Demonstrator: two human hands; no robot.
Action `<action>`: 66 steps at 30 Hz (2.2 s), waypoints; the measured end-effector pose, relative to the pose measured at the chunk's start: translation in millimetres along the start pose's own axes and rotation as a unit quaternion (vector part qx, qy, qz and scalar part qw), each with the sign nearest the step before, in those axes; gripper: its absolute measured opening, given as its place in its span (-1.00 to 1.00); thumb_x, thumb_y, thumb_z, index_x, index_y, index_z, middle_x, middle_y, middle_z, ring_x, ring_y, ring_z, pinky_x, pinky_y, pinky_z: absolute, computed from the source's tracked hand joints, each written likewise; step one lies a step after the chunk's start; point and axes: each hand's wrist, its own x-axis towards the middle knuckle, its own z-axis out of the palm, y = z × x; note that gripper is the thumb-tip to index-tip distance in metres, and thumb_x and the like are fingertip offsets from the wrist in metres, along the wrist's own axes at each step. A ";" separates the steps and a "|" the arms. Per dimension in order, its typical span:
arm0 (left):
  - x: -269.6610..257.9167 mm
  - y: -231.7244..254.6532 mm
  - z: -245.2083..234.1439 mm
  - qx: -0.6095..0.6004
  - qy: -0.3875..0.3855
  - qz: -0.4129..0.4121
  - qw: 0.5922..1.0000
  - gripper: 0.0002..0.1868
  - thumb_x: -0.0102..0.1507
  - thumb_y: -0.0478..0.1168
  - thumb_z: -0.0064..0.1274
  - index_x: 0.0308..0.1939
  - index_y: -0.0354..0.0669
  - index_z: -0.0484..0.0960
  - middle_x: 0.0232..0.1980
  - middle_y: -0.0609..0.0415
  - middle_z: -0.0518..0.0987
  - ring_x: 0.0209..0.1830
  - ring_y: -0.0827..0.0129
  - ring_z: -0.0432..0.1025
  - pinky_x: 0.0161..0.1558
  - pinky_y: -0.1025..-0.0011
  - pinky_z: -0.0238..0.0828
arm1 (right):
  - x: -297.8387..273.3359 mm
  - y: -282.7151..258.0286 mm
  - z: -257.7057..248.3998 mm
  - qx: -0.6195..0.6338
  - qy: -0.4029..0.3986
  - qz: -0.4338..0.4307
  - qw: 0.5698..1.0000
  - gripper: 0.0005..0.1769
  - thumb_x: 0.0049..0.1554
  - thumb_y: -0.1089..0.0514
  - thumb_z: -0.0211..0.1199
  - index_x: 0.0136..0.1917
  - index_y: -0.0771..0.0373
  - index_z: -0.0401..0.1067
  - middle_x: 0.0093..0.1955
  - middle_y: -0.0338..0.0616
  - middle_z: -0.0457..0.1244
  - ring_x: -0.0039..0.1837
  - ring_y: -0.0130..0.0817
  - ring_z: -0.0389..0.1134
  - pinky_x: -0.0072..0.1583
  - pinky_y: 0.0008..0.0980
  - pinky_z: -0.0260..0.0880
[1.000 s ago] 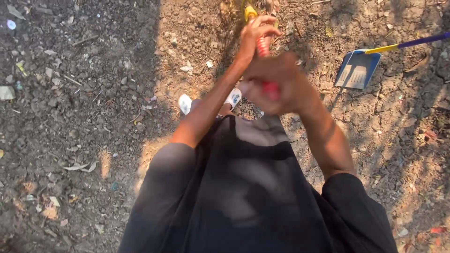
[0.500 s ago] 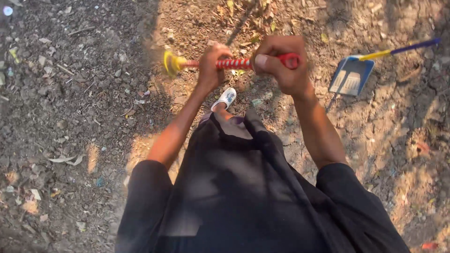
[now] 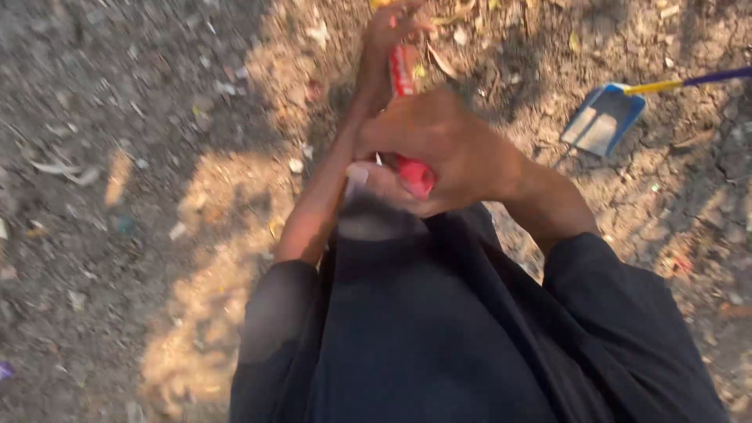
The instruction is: Sweeping dirt, leaves, and trash on the ground in an outdoor garden area using a broom.
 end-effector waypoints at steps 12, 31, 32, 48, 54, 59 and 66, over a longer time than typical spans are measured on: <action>-115.9 31.0 26.2 0.189 0.034 -0.073 0.979 -0.69 0.16 -0.52 0.06 -0.14 -0.03 0.65 0.13 0.03 0.64 0.23 0.10 0.49 0.31 0.13 0.33 | -118.1 21.1 5.0 0.315 0.243 0.181 0.899 -0.81 0.28 0.25 0.18 -0.17 0.35 0.44 -0.38 -0.15 0.27 -0.39 -0.48 0.22 -0.29 -0.43 0.21; 6.4 92.9 288.2 0.042 -0.055 -0.045 0.997 -0.60 0.15 -0.56 0.10 0.01 -0.14 0.67 0.30 0.01 0.52 0.38 0.18 0.41 0.37 0.23 0.42 | -298.7 -11.0 -180.7 0.044 0.083 0.094 0.991 -0.81 0.24 0.18 0.28 -0.20 0.28 0.46 -0.39 -0.19 0.27 -0.35 -0.45 0.34 -0.26 -0.42 0.24; 6.4 101.7 298.3 0.068 -0.042 -0.034 0.996 -0.56 0.06 -0.56 0.16 -0.01 -0.15 0.68 0.27 -0.04 0.53 0.36 0.09 0.38 0.37 0.16 0.34 | -319.0 -1.8 -193.9 0.050 0.115 0.105 0.987 -0.81 0.28 0.19 0.26 -0.16 0.31 0.46 -0.33 -0.16 0.30 -0.35 -0.47 0.34 -0.27 -0.46 0.24; 29.9 73.9 401.3 0.019 0.037 -0.141 0.989 -0.75 0.26 -0.44 0.05 -0.04 -0.11 0.70 0.23 -0.05 0.55 0.25 0.19 0.46 0.20 0.36 0.51 | -379.8 41.5 -220.5 0.102 0.085 0.035 0.990 -0.84 0.20 0.24 0.26 -0.21 0.32 0.41 -0.28 -0.07 0.28 -0.21 -0.17 0.36 -0.12 -0.20 0.35; 108.4 95.3 382.0 0.078 0.010 -0.058 0.995 -0.60 -0.03 -0.50 0.08 -0.12 -0.22 0.65 0.06 -0.05 0.64 0.18 0.11 0.52 0.29 0.20 0.39 | -383.0 100.6 -297.2 0.115 0.171 0.149 0.967 -0.82 0.14 0.21 0.21 -0.20 0.40 0.47 -0.27 -0.06 0.35 -0.29 -0.40 0.38 -0.18 -0.43 0.36; 88.9 -21.3 419.6 0.141 0.074 -0.173 0.972 -0.76 0.17 -0.46 0.13 -0.16 -0.05 0.69 0.01 0.09 0.69 0.09 0.28 0.58 0.24 0.32 0.48 | -370.8 174.5 -319.8 0.157 0.150 0.191 0.957 -0.83 0.20 0.22 0.20 -0.18 0.36 0.48 -0.26 -0.11 0.33 -0.30 -0.43 0.34 -0.20 -0.48 0.32; 183.3 -44.4 476.4 0.047 0.093 0.033 0.994 -0.64 -0.01 -0.18 0.40 -0.16 -0.10 0.70 0.10 -0.06 0.58 0.09 0.11 0.47 0.16 0.23 0.33 | -317.4 165.7 -363.2 0.066 0.025 0.220 0.973 -0.89 0.21 0.26 0.26 -0.14 0.34 0.53 -0.37 -0.11 0.29 -0.38 -0.41 0.29 -0.24 -0.42 0.24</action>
